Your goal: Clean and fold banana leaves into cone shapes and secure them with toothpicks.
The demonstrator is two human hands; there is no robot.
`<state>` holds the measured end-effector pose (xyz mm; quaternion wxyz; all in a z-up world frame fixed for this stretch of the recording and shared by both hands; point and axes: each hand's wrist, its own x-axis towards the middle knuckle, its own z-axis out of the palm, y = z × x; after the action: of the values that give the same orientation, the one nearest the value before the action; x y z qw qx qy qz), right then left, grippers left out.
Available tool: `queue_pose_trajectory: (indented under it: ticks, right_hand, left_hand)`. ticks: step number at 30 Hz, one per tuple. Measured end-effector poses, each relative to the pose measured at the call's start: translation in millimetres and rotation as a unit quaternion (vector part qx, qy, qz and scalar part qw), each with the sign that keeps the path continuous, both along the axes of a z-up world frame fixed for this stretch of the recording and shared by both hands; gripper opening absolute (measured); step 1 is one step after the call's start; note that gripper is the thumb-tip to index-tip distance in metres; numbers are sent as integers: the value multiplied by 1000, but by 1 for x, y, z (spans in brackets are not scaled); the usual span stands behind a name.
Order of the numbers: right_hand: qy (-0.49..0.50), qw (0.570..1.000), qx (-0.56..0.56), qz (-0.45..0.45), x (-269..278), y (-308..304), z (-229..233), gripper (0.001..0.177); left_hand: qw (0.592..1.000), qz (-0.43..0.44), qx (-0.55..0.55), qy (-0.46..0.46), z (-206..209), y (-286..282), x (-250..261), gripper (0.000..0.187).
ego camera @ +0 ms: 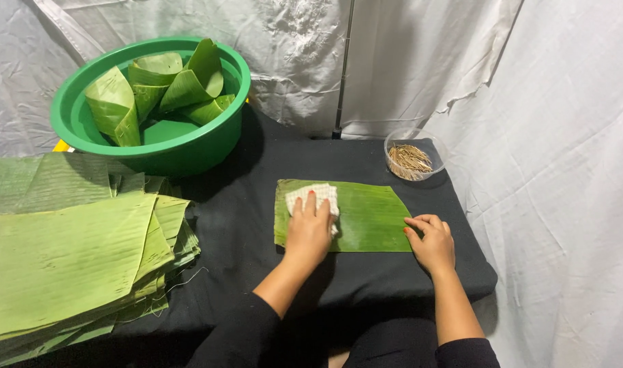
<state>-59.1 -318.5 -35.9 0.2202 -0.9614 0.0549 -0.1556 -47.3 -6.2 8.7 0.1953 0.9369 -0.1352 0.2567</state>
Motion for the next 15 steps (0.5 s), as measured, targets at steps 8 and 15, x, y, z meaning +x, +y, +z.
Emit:
queue_pose_trajectory:
  ticks: [8,15]
  right_hand:
    - [16,1000,-26,5,5,-5,-3,26]
    - [-51,965,-256,9,15,39,22,16]
  left_hand:
    - [977,-84,-19,195,24,36,-3,51]
    - [896,33,199,395,34,105,1,74]
